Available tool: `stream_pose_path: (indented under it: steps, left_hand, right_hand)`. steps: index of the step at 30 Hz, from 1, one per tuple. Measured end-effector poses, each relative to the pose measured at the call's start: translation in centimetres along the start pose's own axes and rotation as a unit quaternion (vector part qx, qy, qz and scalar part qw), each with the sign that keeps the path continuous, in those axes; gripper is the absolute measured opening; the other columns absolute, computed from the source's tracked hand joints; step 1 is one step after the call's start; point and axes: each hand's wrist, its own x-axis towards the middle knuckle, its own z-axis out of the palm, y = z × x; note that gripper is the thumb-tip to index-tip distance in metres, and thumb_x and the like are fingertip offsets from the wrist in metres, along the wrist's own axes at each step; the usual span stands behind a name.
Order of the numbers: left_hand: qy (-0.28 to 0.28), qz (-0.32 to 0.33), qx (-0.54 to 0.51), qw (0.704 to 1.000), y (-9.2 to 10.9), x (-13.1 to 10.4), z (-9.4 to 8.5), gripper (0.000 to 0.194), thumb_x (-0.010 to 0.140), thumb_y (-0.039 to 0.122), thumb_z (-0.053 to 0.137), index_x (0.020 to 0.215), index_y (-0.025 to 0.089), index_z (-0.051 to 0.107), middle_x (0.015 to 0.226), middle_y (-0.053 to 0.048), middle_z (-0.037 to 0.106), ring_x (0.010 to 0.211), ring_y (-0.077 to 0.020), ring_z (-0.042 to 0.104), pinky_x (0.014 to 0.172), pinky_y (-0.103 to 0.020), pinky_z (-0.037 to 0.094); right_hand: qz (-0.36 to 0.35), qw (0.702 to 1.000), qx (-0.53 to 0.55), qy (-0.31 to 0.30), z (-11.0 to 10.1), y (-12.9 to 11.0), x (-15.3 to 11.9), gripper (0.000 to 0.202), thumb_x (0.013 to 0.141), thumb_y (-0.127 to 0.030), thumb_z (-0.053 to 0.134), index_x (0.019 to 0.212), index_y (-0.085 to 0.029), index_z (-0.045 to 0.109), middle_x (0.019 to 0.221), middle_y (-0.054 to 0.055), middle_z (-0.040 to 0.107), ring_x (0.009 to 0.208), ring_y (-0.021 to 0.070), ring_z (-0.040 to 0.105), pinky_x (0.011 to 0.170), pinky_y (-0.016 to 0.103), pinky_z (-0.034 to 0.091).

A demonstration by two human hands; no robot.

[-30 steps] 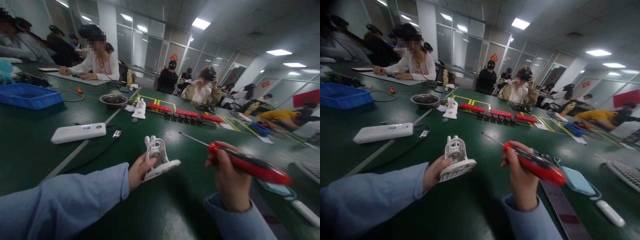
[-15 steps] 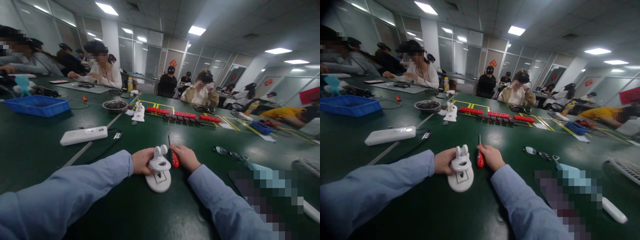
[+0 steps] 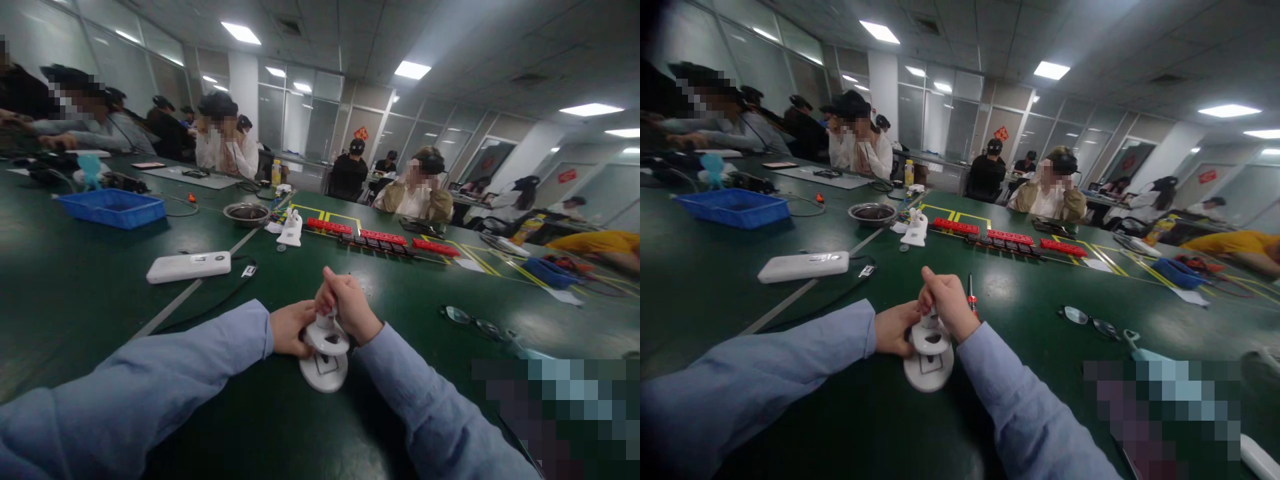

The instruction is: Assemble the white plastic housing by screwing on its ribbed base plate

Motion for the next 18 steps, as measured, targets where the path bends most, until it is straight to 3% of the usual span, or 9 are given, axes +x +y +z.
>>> stream_pose_path:
  steps: [2, 4, 5, 7, 9, 14, 18]
  left_hand:
    - [-0.005, -0.008, 0.019, 1.0, -0.1, 0.0, 0.0, 0.067, 0.048, 0.021, 0.066, 0.111, 0.012, 0.046, 0.112, -0.012, 0.049, 0.106, -0.0246, 0.042, 0.093, -0.033, 0.032]
    - [-0.013, -0.011, 0.031, 0.999, -0.1, -0.1, -0.1, 0.074, 0.048, 0.021, 0.067, 0.117, 0.012, 0.041, 0.12, -0.013, 0.044, 0.113, -0.0245, 0.037, 0.096, -0.034, 0.028]
    - [-0.015, -0.017, 0.036, 0.999, 0.0, -0.2, -0.1, 0.076, 0.048, 0.022, 0.067, 0.118, 0.013, 0.04, 0.123, -0.013, 0.042, 0.115, -0.0246, 0.036, 0.097, -0.035, 0.027]
    - [-0.005, -0.053, 0.045, 0.998, 0.4, -0.4, -0.2, 0.078, 0.049, 0.024, 0.067, 0.12, 0.014, 0.038, 0.125, -0.012, 0.041, 0.115, -0.0256, 0.036, 0.097, -0.037, 0.027]
    - [0.02, -0.105, 0.043, 0.993, 0.8, -0.7, -0.1, 0.082, 0.049, 0.027, 0.067, 0.123, 0.015, 0.034, 0.125, -0.012, 0.041, 0.112, -0.0266, 0.039, 0.095, -0.038, 0.029]
    - [0.084, -0.162, -0.016, 0.983, 1.3, -1.2, 0.5, 0.085, 0.047, 0.023, 0.068, 0.123, 0.016, 0.03, 0.117, -0.01, 0.044, 0.103, -0.026, 0.045, 0.092, -0.04, 0.032]
    - [0.144, -0.178, -0.073, 0.971, 0.1, -1.3, -0.1, 0.084, 0.046, 0.017, 0.068, 0.12, 0.019, 0.03, 0.111, -0.008, 0.042, 0.098, -0.024, 0.046, 0.088, -0.041, 0.035]
  right_hand:
    - [-0.065, 0.996, -0.03, 0.044, -1.1, -1.5, 0.5, 0.052, 0.075, -0.051, 0.038, 0.034, -0.019, 0.031, 0.031, -0.004, 0.035, 0.032, 0.0083, 0.04, 0.042, 0.023, 0.035]
    - [-0.108, 0.971, -0.181, 0.116, -3.2, -3.2, 0.8, 0.051, 0.076, -0.051, 0.036, 0.037, -0.019, 0.038, 0.035, -0.003, 0.041, 0.037, 0.0093, 0.044, 0.047, 0.023, 0.037]
    - [-0.094, 0.939, -0.295, 0.152, -4.5, -3.7, 0.8, 0.048, 0.077, -0.049, 0.037, 0.041, -0.018, 0.044, 0.039, -0.002, 0.045, 0.041, 0.0096, 0.046, 0.049, 0.023, 0.036]
    - [-0.002, 0.854, -0.478, 0.205, -7.1, -3.6, 0.9, 0.039, 0.078, -0.043, 0.037, 0.051, -0.018, 0.051, 0.046, -0.001, 0.05, 0.049, 0.0106, 0.049, 0.053, 0.023, 0.035]
    - [0.052, 0.823, -0.518, 0.228, -9.2, -2.0, 0.7, 0.029, 0.073, -0.033, 0.046, 0.048, -0.018, 0.049, 0.049, 0.001, 0.051, 0.056, 0.0139, 0.051, 0.056, 0.025, 0.033]
    - [0.125, 0.819, -0.501, 0.25, -10.9, 3.1, 0.2, 0.026, 0.065, -0.024, 0.054, 0.041, -0.018, 0.043, 0.052, 0.007, 0.053, 0.071, 0.0236, 0.054, 0.065, 0.034, 0.034]
    - [0.111, 0.861, -0.427, 0.253, -10.1, 3.0, 0.1, 0.023, 0.068, -0.031, 0.052, 0.051, -0.018, 0.047, 0.069, 0.009, 0.058, 0.088, 0.0267, 0.051, 0.077, 0.038, 0.033]
